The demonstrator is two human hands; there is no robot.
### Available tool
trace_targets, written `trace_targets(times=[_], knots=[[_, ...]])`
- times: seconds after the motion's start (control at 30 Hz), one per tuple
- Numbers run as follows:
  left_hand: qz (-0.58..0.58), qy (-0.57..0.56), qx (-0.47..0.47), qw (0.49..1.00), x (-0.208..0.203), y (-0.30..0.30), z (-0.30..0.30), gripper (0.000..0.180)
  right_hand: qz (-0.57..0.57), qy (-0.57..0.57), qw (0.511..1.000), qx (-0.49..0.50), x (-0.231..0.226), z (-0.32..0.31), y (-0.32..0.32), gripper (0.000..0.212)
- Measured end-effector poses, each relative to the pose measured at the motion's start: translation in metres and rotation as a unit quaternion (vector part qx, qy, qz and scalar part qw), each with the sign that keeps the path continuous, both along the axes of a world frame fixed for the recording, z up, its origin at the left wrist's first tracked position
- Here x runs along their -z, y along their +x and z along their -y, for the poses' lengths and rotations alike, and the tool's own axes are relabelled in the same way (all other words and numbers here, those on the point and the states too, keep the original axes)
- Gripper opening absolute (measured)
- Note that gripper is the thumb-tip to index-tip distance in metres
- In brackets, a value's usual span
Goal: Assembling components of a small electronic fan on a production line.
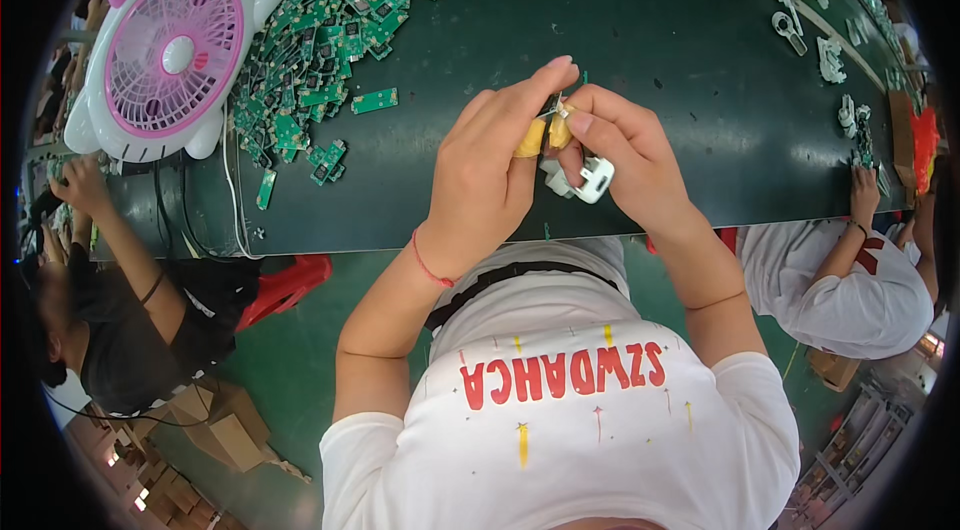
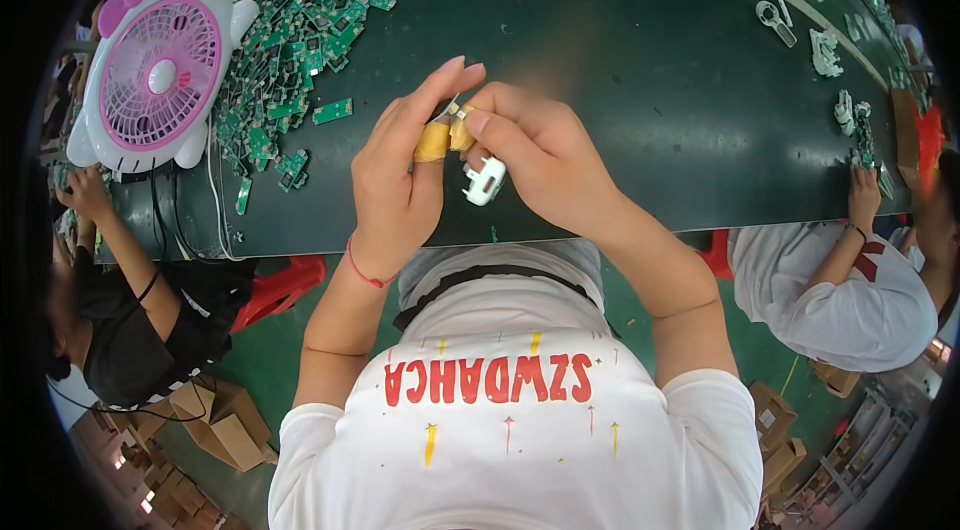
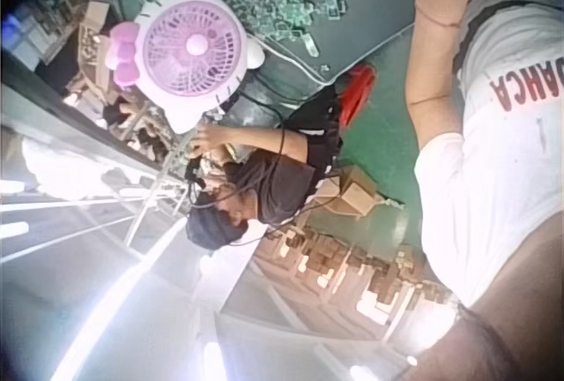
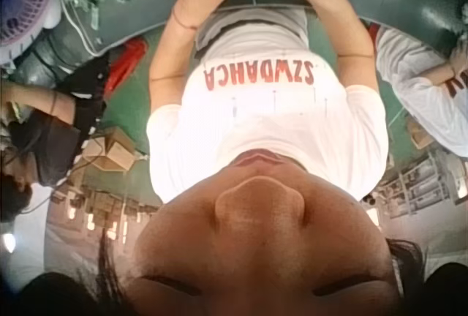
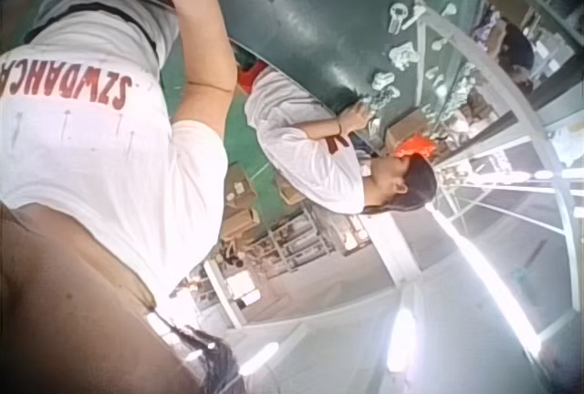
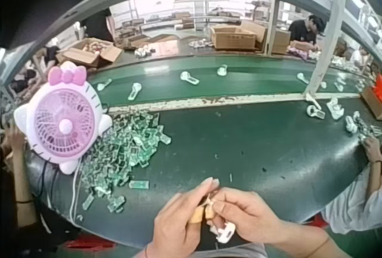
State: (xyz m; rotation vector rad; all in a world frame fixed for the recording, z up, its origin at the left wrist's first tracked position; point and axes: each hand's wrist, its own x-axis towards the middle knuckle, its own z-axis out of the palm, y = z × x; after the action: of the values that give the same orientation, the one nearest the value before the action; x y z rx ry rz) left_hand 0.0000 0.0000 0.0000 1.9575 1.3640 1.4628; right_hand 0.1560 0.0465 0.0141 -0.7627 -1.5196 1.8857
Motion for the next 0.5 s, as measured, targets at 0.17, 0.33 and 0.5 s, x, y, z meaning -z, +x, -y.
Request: trace_targets(times=[0.17,0.33,0.5], knots=[[-0.014,-0.002,0.010,1.000,-0.002,-0.001,0.000,0.051,-0.022,-0.015,1.000,-0.007,-0.003,0.000,0.000,0.021],[-0.005,0.047,0.020,0.999,0.002,-0.002,-0.004,0.052,-0.066,-0.091,0.993,-0.023,-0.005,0.000,-0.001,0.023],[-0.022,0.101,0.023,0.994,0.006,-0.006,-0.006,0.052,-0.080,-0.141,0.986,-0.034,-0.011,0.001,-0.003,0.022]])
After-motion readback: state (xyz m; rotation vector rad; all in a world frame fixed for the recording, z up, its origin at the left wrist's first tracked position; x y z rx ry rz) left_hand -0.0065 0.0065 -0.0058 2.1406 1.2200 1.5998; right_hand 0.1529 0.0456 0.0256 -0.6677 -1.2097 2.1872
